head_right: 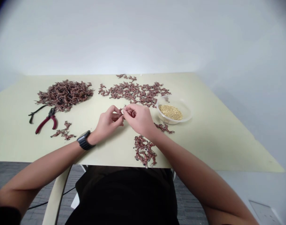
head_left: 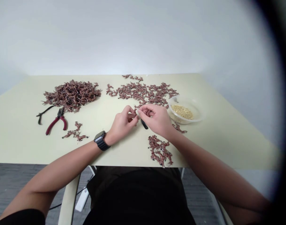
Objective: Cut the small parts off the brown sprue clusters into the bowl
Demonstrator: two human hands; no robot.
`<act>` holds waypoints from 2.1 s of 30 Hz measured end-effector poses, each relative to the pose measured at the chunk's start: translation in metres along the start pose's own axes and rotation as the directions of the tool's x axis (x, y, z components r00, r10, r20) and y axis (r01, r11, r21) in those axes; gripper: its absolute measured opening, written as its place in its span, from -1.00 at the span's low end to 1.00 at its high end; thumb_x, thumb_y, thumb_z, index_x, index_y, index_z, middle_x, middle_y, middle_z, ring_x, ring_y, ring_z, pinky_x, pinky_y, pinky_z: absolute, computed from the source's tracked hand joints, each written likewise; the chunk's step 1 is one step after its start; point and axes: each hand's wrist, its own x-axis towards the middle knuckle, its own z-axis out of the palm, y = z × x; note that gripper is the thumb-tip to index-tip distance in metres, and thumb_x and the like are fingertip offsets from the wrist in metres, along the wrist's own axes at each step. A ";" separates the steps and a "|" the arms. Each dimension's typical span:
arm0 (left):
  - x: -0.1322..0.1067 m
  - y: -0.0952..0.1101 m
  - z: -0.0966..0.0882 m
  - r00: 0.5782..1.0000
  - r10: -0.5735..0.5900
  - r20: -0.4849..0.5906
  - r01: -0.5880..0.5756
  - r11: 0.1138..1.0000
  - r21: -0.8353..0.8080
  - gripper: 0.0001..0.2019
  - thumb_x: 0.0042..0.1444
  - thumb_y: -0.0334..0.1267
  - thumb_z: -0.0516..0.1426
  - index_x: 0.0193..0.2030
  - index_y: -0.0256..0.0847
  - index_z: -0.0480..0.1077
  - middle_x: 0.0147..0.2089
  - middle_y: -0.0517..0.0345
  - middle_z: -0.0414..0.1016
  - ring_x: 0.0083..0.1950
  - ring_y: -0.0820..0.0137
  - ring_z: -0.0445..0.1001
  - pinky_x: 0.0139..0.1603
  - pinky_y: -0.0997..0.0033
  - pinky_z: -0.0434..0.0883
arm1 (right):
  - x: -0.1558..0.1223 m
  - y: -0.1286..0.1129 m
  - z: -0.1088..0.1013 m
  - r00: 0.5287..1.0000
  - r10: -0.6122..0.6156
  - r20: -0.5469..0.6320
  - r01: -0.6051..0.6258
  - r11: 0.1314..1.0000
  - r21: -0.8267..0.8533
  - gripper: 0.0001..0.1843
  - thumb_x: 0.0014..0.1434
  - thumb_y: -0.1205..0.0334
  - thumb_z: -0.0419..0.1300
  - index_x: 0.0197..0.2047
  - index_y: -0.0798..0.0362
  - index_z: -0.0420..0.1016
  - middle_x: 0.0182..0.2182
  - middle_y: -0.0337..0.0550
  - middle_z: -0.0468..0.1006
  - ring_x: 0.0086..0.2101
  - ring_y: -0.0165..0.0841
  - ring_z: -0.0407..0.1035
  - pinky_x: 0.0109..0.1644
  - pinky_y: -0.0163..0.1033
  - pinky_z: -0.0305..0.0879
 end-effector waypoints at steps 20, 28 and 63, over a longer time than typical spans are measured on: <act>-0.002 0.001 0.003 0.999 -0.034 0.028 0.037 0.994 -0.103 -0.78 0.35 -0.13 0.20 -0.13 -0.12 0.22 -0.42 0.20 0.58 -0.36 0.33 0.66 -0.37 0.45 0.43 | 0.000 -0.002 -0.002 0.986 -0.164 0.033 0.167 0.979 -0.120 -0.87 0.34 0.25 0.21 -0.27 -0.03 0.55 -0.40 -0.19 0.54 -0.37 -0.30 0.36 -0.21 -0.18 0.26; -0.003 0.001 0.001 0.998 0.062 -0.003 -0.062 0.996 0.070 -0.81 0.39 -0.16 0.16 -0.10 -0.11 0.20 -0.39 0.21 0.59 -0.38 0.38 0.63 -0.37 0.48 0.43 | -0.007 0.001 0.010 0.952 -0.302 -0.058 0.289 0.943 -0.162 -0.87 0.36 0.29 0.17 -0.23 0.01 0.52 -0.39 -0.16 0.50 -0.35 -0.30 0.35 -0.17 -0.17 0.29; 0.001 -0.002 -0.008 0.969 0.245 0.021 -0.231 0.878 0.418 -0.89 0.38 -0.26 0.13 -0.08 -0.13 0.24 -0.32 0.20 0.58 -0.43 0.48 0.51 -0.37 0.52 0.31 | 0.003 0.000 0.003 0.914 0.318 0.253 -0.405 0.765 0.500 -0.62 0.06 -0.07 0.51 -0.27 0.07 0.66 -0.44 -0.21 0.51 -0.56 -0.47 0.22 -0.54 -0.28 0.10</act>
